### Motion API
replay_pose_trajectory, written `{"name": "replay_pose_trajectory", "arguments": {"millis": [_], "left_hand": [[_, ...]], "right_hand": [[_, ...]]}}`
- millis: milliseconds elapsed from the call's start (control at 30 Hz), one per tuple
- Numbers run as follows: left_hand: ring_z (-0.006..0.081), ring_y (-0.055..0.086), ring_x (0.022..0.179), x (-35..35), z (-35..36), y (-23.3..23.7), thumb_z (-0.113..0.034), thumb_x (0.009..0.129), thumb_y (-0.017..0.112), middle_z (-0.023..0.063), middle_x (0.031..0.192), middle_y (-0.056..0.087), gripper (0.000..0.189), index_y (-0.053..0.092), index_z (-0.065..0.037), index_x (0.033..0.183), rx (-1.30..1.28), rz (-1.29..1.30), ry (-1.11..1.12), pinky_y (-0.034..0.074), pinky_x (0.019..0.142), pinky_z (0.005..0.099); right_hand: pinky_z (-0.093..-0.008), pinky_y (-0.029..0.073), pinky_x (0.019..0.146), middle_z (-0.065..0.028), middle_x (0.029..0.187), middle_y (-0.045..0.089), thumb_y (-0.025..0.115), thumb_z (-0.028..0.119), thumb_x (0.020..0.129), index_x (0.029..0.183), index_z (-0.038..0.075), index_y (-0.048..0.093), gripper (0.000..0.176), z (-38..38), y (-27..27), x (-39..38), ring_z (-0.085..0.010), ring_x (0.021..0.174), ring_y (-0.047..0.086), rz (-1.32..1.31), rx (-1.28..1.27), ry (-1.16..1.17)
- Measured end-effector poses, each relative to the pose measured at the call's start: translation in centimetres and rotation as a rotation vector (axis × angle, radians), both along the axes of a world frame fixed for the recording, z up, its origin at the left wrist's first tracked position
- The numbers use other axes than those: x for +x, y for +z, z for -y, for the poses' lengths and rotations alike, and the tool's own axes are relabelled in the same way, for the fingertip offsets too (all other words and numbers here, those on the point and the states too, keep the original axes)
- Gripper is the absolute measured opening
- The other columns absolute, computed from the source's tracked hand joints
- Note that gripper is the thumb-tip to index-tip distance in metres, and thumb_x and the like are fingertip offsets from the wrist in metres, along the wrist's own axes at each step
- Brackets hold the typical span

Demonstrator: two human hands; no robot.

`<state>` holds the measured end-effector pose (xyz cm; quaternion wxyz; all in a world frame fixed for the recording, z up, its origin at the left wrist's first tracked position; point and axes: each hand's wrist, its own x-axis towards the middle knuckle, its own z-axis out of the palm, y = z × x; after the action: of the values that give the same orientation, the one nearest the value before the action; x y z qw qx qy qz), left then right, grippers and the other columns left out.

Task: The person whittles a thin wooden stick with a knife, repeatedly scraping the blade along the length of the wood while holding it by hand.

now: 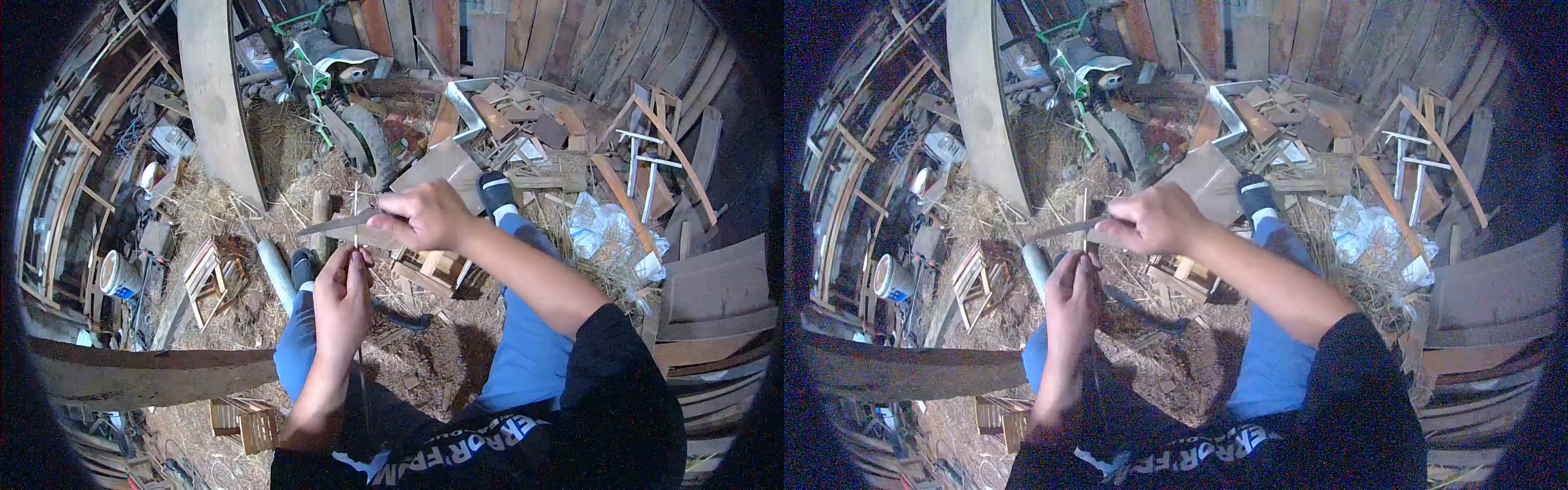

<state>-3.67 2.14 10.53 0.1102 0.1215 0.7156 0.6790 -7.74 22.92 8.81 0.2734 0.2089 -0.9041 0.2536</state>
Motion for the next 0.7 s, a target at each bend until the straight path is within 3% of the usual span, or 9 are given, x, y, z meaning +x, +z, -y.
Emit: {"name": "replay_pose_trajectory", "arguments": {"millis": [100, 367, 400, 500, 567, 700], "left_hand": [[0.0039, 0.044, 0.067, 0.4, -0.2, -0.2, -0.009, 0.106, 0.047, -0.0026, 0.078, 0.053, 0.017, 0.058, 0.001, 0.098, 0.016, 0.018, 0.02, 0.035, 0.058, 0.0211], [0.0038, 0.044, 0.068, 0.3, -0.3, -0.4, -0.01, 0.106, 0.047, -0.0019, 0.078, 0.052, 0.018, 0.057, 0.0, 0.096, 0.016, -0.057, 0.028, 0.036, 0.059, 0.021], [0.0035, 0.044, 0.068, 0.2, -0.1, 0.3, -0.009, 0.106, 0.047, -0.0019, 0.078, 0.052, 0.017, 0.057, 0.0, 0.096, -0.092, -0.085, -0.008, 0.036, 0.059, 0.0207], [0.0033, 0.044, 0.068, 0.0, 0.1, -0.3, -0.009, 0.106, 0.047, -0.0021, 0.077, 0.051, 0.017, 0.057, 0.001, 0.097, -0.041, -0.055, -0.02, 0.036, 0.059, 0.0205], [0.0027, 0.043, 0.067, 0.3, -0.5, 0.1, -0.01, 0.106, 0.047, -0.003, 0.075, 0.05, 0.018, 0.057, 0.0, 0.096, -0.061, -0.123, 0.014, 0.035, 0.058, 0.0207], [0.0031, 0.045, 0.068, 0.5, 0.1, -0.9, -0.01, 0.105, 0.049, -0.0023, 0.076, 0.052, 0.016, 0.058, 0.0, 0.096, -0.044, -0.043, 0.004, 0.036, 0.059, 0.0206]], "right_hand": [[-0.0451, 0.045, 0.047, -0.0113, 0.054, 0.056, 0.063, 0.05, 0.092, 0.068, 0.012, 0.06, 0.045, 0.7, 0.8, 1.2, -0.0335, 0.052, 0.062, -0.139, -0.023, 0.062], [-0.0444, 0.039, 0.044, -0.0108, 0.055, 0.054, 0.067, 0.046, 0.09, 0.066, 0.009, 0.055, 0.045, 0.5, 1.0, 1.4, -0.0327, 0.05, 0.059, -0.13, 0.003, 0.039], [-0.0435, 0.04, 0.043, -0.0105, 0.054, 0.054, 0.067, 0.045, 0.09, 0.064, 0.01, 0.055, 0.045, -0.4, 1.0, 1.0, -0.032, 0.05, 0.058, -0.06, 0.048, 0.055], [-0.043, 0.04, 0.043, -0.0098, 0.053, 0.051, 0.067, 0.046, 0.09, 0.062, 0.011, 0.053, 0.047, -0.6, 0.7, -0.1, -0.0316, 0.048, 0.057, -0.132, -0.015, -0.064], [-0.0425, 0.04, 0.044, -0.0094, 0.052, 0.05, 0.065, 0.046, 0.092, 0.063, 0.011, 0.056, 0.046, 0.0, 0.8, 1.3, -0.031, 0.048, 0.056, -0.153, 0.014, 0.067], [-0.0444, 0.041, 0.046, -0.0123, 0.056, 0.057, 0.066, 0.046, 0.092, 0.068, 0.01, 0.06, 0.044, -1.4, 0.6, -0.5, -0.0305, 0.051, 0.06, -0.107, 0.007, -0.089]]}}
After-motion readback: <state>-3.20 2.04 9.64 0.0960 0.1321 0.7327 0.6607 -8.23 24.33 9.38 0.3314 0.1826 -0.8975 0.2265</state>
